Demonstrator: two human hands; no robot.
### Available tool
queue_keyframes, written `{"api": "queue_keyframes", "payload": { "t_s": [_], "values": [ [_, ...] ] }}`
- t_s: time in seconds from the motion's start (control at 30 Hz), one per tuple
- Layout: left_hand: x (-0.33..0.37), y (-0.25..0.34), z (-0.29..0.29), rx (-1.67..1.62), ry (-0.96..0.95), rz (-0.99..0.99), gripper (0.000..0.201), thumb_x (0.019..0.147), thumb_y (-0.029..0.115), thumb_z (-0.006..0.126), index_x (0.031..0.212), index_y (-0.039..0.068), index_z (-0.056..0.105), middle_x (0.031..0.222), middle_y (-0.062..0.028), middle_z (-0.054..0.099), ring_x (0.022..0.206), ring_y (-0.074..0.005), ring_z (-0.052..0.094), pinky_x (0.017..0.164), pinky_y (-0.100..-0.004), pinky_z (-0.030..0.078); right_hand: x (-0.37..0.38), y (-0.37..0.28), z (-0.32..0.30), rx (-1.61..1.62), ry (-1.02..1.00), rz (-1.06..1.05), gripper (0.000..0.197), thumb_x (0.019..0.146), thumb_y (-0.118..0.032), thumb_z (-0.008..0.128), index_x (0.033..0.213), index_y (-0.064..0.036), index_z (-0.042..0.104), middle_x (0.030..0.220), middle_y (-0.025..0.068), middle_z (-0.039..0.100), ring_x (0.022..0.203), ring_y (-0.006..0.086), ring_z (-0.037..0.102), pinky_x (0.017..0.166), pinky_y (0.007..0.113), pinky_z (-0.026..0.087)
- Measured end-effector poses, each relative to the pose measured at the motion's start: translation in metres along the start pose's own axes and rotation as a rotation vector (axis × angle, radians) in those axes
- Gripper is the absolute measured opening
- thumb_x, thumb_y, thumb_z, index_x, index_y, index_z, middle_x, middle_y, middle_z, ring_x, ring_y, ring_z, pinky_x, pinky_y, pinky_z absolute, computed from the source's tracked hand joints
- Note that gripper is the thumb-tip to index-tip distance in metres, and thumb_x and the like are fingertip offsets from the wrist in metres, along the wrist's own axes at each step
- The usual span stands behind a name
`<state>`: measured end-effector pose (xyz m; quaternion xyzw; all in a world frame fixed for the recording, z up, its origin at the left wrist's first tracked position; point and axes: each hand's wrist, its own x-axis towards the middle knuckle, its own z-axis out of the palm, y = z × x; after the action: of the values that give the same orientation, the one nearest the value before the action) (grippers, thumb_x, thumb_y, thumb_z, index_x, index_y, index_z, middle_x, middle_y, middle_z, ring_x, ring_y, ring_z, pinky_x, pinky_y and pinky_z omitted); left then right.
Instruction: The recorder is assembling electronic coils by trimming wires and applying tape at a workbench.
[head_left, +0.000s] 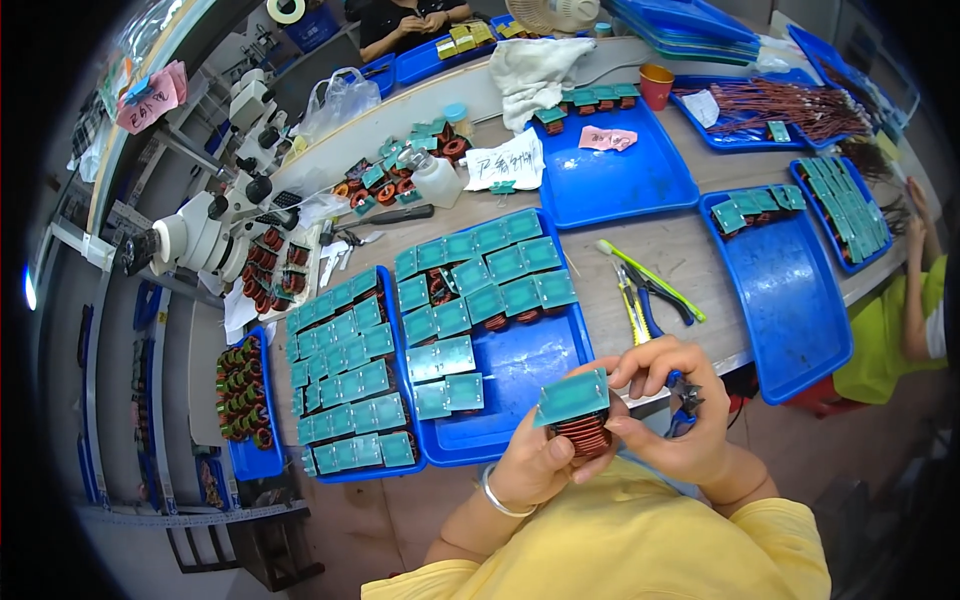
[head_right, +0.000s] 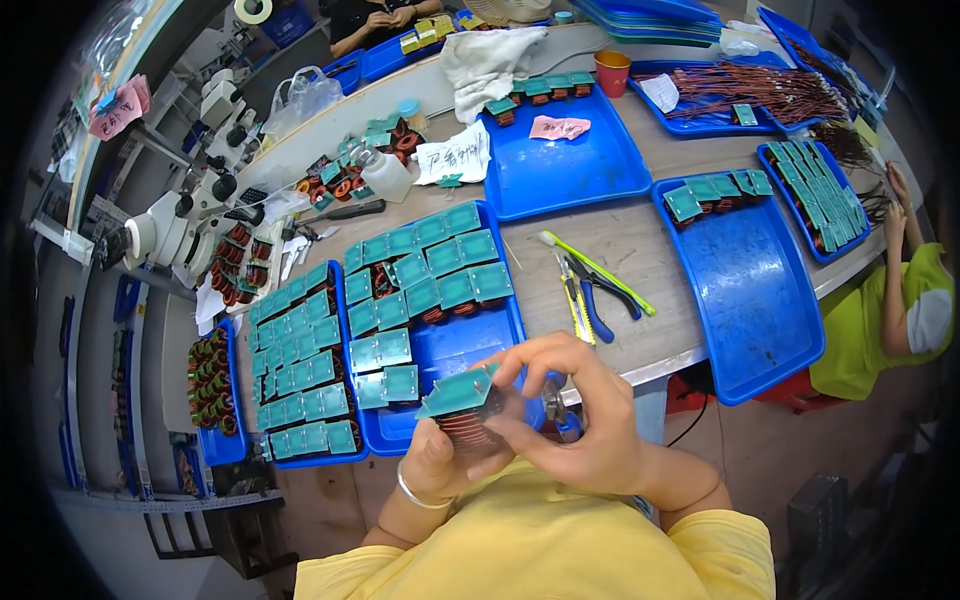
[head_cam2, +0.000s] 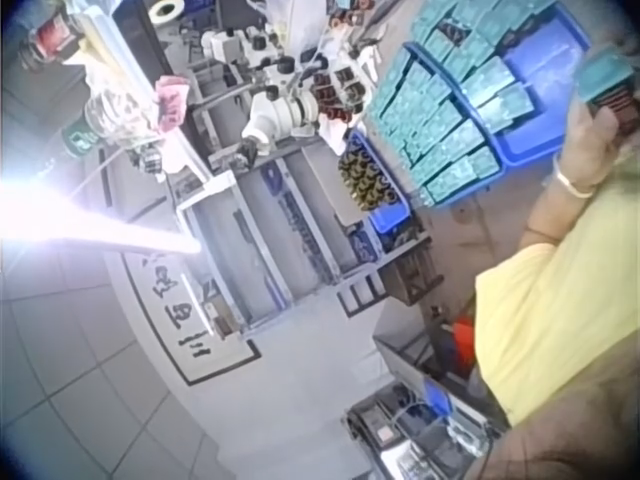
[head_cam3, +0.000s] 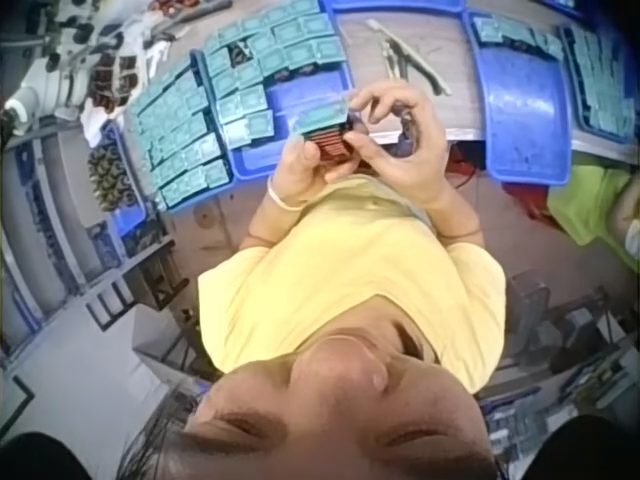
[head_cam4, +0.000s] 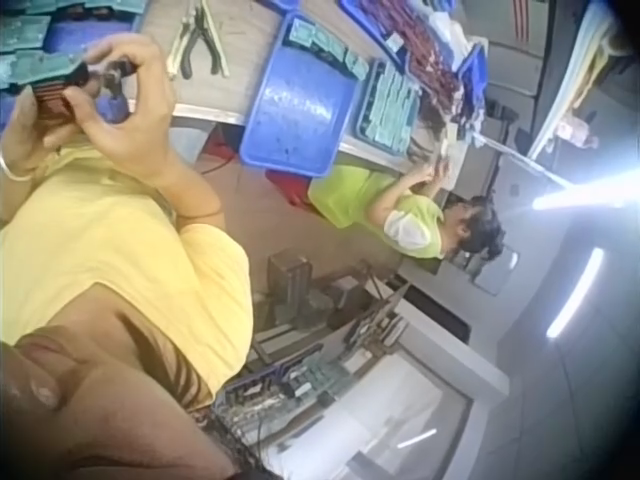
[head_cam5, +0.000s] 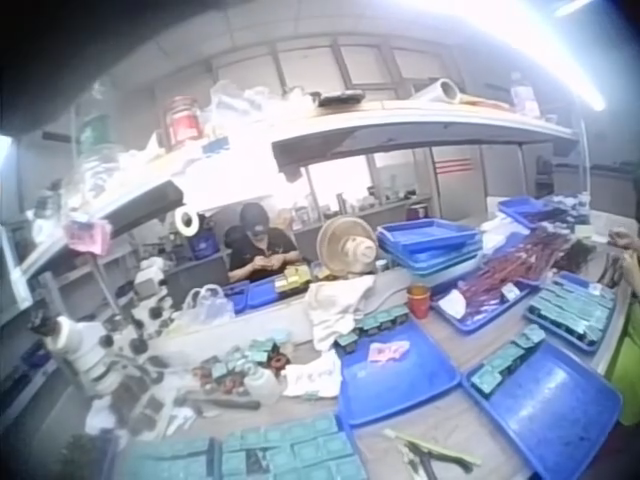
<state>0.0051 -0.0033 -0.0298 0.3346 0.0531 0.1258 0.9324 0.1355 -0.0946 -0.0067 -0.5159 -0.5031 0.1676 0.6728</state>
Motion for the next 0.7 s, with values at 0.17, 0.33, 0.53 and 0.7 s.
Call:
{"api": "queue_keyframes", "payload": {
  "t_s": [0.17, 0.33, 0.53, 0.7],
  "values": [
    [-0.003, -0.001, 0.001, 0.017, -0.012, 0.002, 0.084, 0.077, 0.046, 0.065, 0.134, 0.0, 0.024, 0.097, -0.0069, 0.051, 0.055, -0.0096, 0.044, 0.044, -0.019, 0.03, -0.004, 0.003, -0.002, -0.014, -0.055, -0.008, 0.037, 0.07, 0.001, 0.069, 0.092, -0.0056, 0.04, 0.094, 0.0133, 0.054, 0.078, 0.0118, 0.048, 0.071, 0.024, 0.041],
    [-0.004, -0.004, -0.005, 0.015, 0.035, -0.015, 0.076, 0.081, 0.041, 0.063, 0.134, 0.001, 0.025, 0.093, -0.0063, 0.052, 0.056, -0.0105, 0.045, 0.045, -0.0196, 0.03, -0.003, 0.016, -0.003, 0.014, -0.049, 0.059, 0.036, 0.07, 0.003, 0.068, 0.092, -0.0057, 0.04, 0.095, 0.0141, 0.054, 0.078, 0.0114, 0.047, 0.073, 0.025, 0.04],
    [-0.01, -0.008, -0.007, 0.01, 0.07, -0.033, 0.066, 0.083, 0.037, 0.061, 0.131, 0.002, 0.03, 0.092, -0.0065, 0.052, 0.058, -0.0117, 0.047, 0.045, -0.0199, 0.031, -0.003, 0.015, -0.001, 0.195, -0.044, 0.217, 0.036, 0.069, 0.005, 0.066, 0.091, -0.0077, 0.04, 0.099, 0.0165, 0.057, 0.078, 0.0111, 0.047, 0.073, 0.026, 0.04],
    [-0.007, -0.01, -0.005, 0.122, 0.132, -0.059, 0.062, 0.08, 0.05, 0.058, 0.118, 0.002, 0.045, 0.096, -0.0074, 0.054, 0.052, -0.0101, 0.042, 0.044, -0.02, 0.032, -0.006, 0.018, -0.005, 0.24, -0.068, 0.239, 0.031, 0.072, 0.005, 0.066, 0.09, -0.0039, 0.042, 0.099, 0.0141, 0.056, 0.096, 0.0179, 0.054, 0.086, 0.032, 0.042]
  ]
}}
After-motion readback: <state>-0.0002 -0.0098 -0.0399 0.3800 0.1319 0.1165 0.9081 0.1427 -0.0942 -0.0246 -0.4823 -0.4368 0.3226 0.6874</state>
